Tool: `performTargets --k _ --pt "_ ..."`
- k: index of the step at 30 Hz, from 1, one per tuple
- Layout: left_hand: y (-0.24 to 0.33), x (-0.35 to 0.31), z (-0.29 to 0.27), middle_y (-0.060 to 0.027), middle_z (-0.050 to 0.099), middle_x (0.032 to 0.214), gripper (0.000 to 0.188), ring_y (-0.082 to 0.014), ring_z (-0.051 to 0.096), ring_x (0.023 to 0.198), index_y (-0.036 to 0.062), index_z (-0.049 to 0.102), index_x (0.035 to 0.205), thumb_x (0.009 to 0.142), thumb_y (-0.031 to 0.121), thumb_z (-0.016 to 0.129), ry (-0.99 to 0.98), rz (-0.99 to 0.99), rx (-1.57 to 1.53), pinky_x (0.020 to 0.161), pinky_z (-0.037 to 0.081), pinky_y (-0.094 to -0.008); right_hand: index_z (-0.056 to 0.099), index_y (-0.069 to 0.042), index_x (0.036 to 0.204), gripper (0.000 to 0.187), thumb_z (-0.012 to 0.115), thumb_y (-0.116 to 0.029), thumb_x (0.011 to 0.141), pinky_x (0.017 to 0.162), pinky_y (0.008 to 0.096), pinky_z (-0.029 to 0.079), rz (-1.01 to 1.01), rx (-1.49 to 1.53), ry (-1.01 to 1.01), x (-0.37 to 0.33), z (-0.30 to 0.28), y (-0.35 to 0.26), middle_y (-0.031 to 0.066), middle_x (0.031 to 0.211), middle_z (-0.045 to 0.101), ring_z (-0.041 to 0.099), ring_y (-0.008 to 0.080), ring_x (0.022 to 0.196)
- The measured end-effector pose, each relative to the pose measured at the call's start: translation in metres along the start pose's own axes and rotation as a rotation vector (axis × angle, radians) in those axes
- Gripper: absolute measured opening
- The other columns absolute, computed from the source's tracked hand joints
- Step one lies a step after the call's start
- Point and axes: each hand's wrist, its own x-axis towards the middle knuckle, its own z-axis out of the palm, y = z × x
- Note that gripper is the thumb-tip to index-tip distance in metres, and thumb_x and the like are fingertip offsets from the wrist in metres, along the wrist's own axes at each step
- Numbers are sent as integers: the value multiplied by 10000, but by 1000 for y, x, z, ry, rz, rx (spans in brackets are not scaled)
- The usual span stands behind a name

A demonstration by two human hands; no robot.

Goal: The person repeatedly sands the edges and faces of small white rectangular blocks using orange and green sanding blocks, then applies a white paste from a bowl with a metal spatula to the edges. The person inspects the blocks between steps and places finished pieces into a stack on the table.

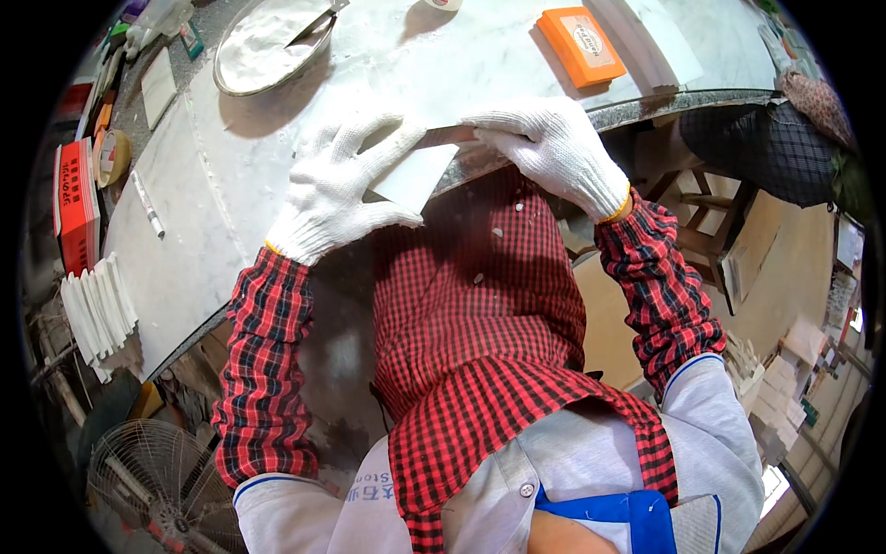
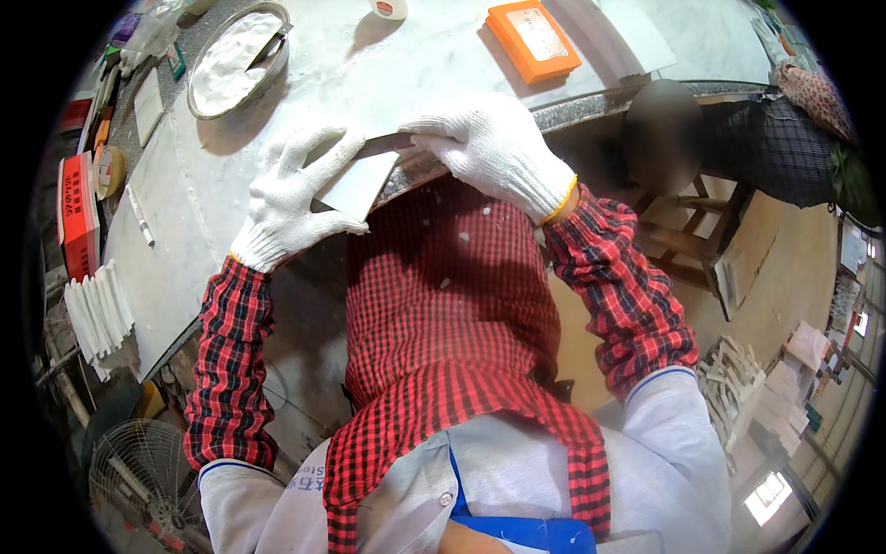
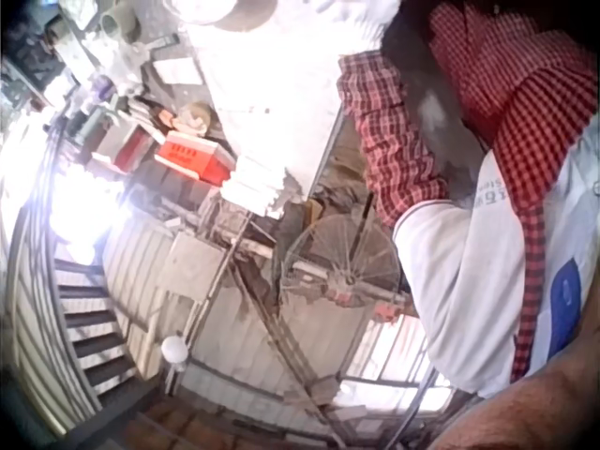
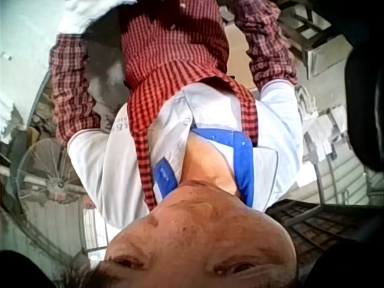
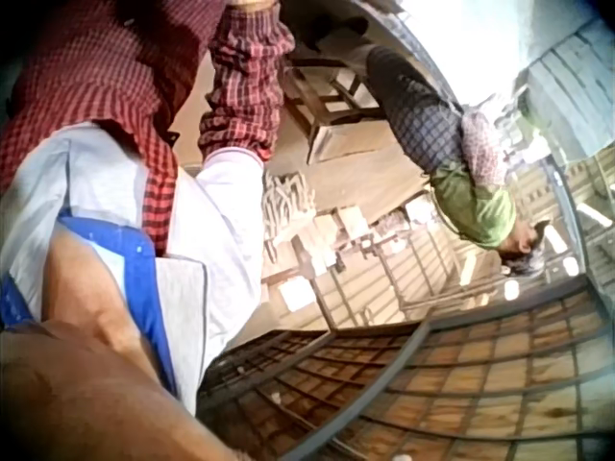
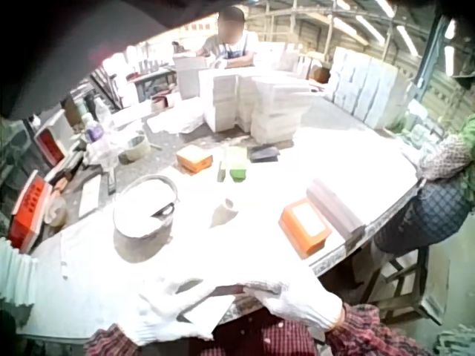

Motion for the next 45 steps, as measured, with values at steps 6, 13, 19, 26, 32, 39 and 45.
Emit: performTargets --k 6,13,19,26,32,39,45 --pt "-3 3 5 -56 586 1477 989 -332 496 1404 210 632 1446 551 506 932 4 41 11 1184 409 -495 798 -131 1116 210 677 -210 962 709 371 588 -63 -88 97 -6 7 -3 116 900 776 745 289 772" --pt "-4 6 2 -68 617 1458 977 -348 523 1397 164 636 1437 572 522 913 -6 87 57 1192 395 -510 783 -149 1143 216 653 -186 975 665 368 574 -46 -130 110 -11 13 -7 117 877 760 732 281 742" --pt "-6 5 4 -77 616 1459 969 -349 517 1404 176 636 1440 602 592 886 -8 91 84 1191 391 -530 783 -169 1138 208 635 -194 994 654 359 568 -14 -126 133 -15 16 -10 109 857 752 719 271 725" --pt "-5 5 5 -81 621 1453 956 -347 500 1419 178 638 1438 623 618 872 -37 86 109 1199 380 -539 785 -164 1143 215 674 -168 959 647 355 567 1 -81 242 -23 24 -18 104 852 748 715 263 707" --pt "-4 0 5 -74 606 1465 938 -334 495 1419 185 634 1437 630 601 869 -43 87 93 1206 363 -539 782 -122 1142 239 695 -102 921 644 328 576 151 57 292 -41 46 -46 114 848 750 727 277 703" --pt "2 0 -1 -112 554 1508 1059 -320 464 1442 136 521 1511 627 586 893 -19 32 22 1229 302 -538 726 19 1248 285 690 -85 985 574 192 472 578 780 548 -66 20 -56 20 822 721 591 37 644" --pt "72 18 -3 -215 525 1503 1081 -400 450 1430 20 484 1500 656 588 851 -101 14 -91 1235 255 -531 682 12 1309 326 664 -134 1019 494 165 355 751 776 650 -128 -24 -16 -5 773 666 472 4 552"
